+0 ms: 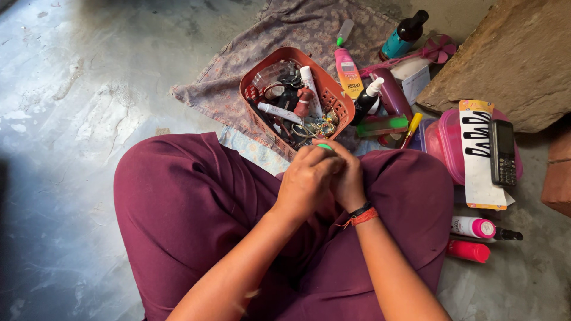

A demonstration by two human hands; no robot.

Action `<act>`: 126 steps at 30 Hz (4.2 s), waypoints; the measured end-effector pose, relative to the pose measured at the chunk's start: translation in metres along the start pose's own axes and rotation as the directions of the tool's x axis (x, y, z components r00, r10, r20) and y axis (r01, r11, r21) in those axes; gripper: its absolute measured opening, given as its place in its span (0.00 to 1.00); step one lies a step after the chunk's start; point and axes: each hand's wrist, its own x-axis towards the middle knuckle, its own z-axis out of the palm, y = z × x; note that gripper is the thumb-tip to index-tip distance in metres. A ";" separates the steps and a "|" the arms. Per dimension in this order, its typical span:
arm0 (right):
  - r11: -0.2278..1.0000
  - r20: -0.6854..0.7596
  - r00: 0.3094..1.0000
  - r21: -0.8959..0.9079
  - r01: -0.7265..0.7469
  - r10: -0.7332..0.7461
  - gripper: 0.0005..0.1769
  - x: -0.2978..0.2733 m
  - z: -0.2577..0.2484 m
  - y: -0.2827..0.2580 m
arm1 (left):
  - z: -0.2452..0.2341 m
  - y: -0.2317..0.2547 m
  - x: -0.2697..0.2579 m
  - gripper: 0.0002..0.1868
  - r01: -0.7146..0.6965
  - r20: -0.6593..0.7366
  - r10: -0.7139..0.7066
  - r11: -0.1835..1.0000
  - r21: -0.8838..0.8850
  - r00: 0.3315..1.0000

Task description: The person sits on the floor and wipes several small items with a yellow cloth, including a dark bottle, a small red-and-green container, and eyeglasses. They open a pink plastic container, place items inside, close it, and continue wiping other small tubes and containers before placing them back into a basket.

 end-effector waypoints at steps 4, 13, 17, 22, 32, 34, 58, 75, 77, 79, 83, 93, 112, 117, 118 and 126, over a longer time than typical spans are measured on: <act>0.998 -0.005 0.998 -0.025 -0.061 0.061 0.22 -0.003 0.006 0.011 | 0.000 -0.008 0.007 0.12 0.048 -0.121 -0.052 0.998 -0.031 0.991; 0.986 -0.032 0.997 0.150 -0.067 0.072 0.20 0.005 -0.001 -0.008 | 0.000 0.000 -0.001 0.12 0.034 -0.085 -0.032 0.999 0.030 0.996; 1.000 0.060 0.998 0.019 0.016 -0.017 0.21 -0.002 -0.003 0.000 | -0.003 0.002 0.001 0.15 0.027 -0.008 -0.027 0.999 0.036 1.000; 0.983 0.053 0.997 0.171 -0.063 0.055 0.20 -0.007 0.005 0.026 | -0.006 -0.005 0.006 0.19 0.060 -0.072 -0.057 0.997 0.043 0.996; 0.997 0.017 0.999 0.072 0.039 -0.040 0.22 -0.003 -0.014 0.025 | 0.009 -0.005 -0.001 0.23 -0.071 0.080 0.067 0.996 0.047 0.995; 0.980 0.075 0.994 0.178 -0.086 0.074 0.30 -0.008 -0.007 0.019 | 0.006 -0.009 -0.001 0.21 0.008 0.036 -0.007 1.000 -0.015 0.999; 0.994 -0.035 0.997 0.088 -0.069 0.072 0.18 0.002 -0.013 -0.012 | -0.005 0.010 0.004 0.17 0.045 0.068 -0.045 0.999 0.003 0.997; 0.996 0.074 0.997 0.087 -0.025 0.019 0.25 -0.001 -0.012 -0.004 | 0.001 0.001 0.005 0.17 -0.061 0.111 0.067 0.997 -0.052 0.992; 0.998 0.104 0.995 0.057 -0.006 0.000 0.25 -0.003 -0.009 -0.001 | 0.000 -0.002 0.007 0.14 0.021 0.104 -0.017 0.999 -0.040 0.994; 0.990 0.089 0.995 0.122 -0.065 0.054 0.28 -0.004 -0.003 0.000 | -0.001 -0.003 0.011 0.13 0.056 0.073 -0.053 0.998 -0.040 0.996; 0.997 0.041 0.999 0.083 -0.001 -0.003 0.28 -0.001 -0.007 0.000 | -0.005 0.001 0.015 0.12 0.027 0.017 -0.026 0.998 -0.061 1.000; 0.992 0.008 0.992 0.006 -0.125 0.125 0.20 -0.004 -0.008 0.017 | -0.003 0.011 0.009 0.16 0.059 0.148 -0.037 0.988 -0.145 0.988; 0.997 0.011 1.000 0.072 -0.011 0.010 0.30 0.001 -0.004 -0.014 | 0.003 0.001 0.008 0.20 0.082 -0.044 -0.088 0.990 -0.111 0.995; 0.943 0.002 0.977 0.261 -0.207 0.214 0.30 0.000 -0.010 -0.009 | 0.001 0.007 0.007 0.20 -0.052 0.093 0.066 0.988 -0.145 0.994; 0.957 0.027 0.983 0.222 -0.184 0.182 0.30 -0.001 -0.008 -0.009 | -0.001 0.006 0.008 0.19 -0.033 0.084 0.046 0.987 -0.156 0.995; 0.998 0.012 1.000 0.055 -0.001 0.000 0.35 -0.001 -0.004 -0.013 | 0.001 0.003 0.014 0.17 0.132 -0.004 -0.133 0.984 -0.124 0.991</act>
